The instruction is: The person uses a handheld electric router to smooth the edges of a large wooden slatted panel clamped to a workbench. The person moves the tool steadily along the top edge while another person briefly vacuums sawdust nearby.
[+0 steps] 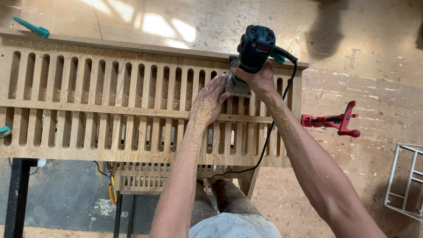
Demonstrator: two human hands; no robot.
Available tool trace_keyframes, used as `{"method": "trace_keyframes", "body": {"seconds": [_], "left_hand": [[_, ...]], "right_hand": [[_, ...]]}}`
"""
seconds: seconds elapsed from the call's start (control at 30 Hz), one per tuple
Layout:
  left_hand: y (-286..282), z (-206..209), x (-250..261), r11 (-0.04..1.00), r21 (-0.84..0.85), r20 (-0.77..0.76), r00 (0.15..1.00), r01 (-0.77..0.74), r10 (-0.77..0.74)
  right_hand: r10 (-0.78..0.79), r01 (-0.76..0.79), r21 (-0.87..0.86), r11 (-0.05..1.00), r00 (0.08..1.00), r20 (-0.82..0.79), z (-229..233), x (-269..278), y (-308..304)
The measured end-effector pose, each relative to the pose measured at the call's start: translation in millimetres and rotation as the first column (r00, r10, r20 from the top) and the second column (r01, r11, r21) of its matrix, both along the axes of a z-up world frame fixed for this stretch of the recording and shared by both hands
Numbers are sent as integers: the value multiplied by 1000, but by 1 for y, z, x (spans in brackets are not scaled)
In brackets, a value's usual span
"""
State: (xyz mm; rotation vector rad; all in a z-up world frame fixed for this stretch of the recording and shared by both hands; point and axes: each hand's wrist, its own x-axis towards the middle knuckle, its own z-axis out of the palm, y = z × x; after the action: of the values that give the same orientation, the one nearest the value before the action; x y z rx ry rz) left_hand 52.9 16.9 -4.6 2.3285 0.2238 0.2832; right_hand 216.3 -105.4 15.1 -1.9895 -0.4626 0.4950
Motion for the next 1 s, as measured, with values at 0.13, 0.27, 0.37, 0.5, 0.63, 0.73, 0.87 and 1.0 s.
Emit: {"method": "trace_keyframes", "body": {"seconds": [0.13,0.27,0.37,0.5,0.63,0.73,0.87,1.0], "left_hand": [[0,11,-5,999,30,-17,1000,-20,21],[-1,11,-6,997,66,-32,999,-30,32],[-1,19,-5,997,53,-14,998,-52,53],[1,29,-6,999,6,-12,999,-33,33],[2,41,-6,998,44,11,999,-34,34],[-5,42,5,995,44,95,992,-90,86],[-22,45,14,989,-22,210,967,-145,147],[-39,57,9,972,-150,217,953,-183,213]], "right_hand": [[1,4,-81,997,999,53,2,5,0],[67,-55,-142,988,994,82,23,1,7],[2,1,-51,999,998,55,20,2,8],[38,-41,80,996,998,42,14,16,0],[-29,33,105,994,999,-37,33,9,2],[-92,96,154,983,995,-34,44,15,4],[-180,180,263,948,983,-23,86,6,10],[-206,214,245,946,977,-57,75,12,0]]}}
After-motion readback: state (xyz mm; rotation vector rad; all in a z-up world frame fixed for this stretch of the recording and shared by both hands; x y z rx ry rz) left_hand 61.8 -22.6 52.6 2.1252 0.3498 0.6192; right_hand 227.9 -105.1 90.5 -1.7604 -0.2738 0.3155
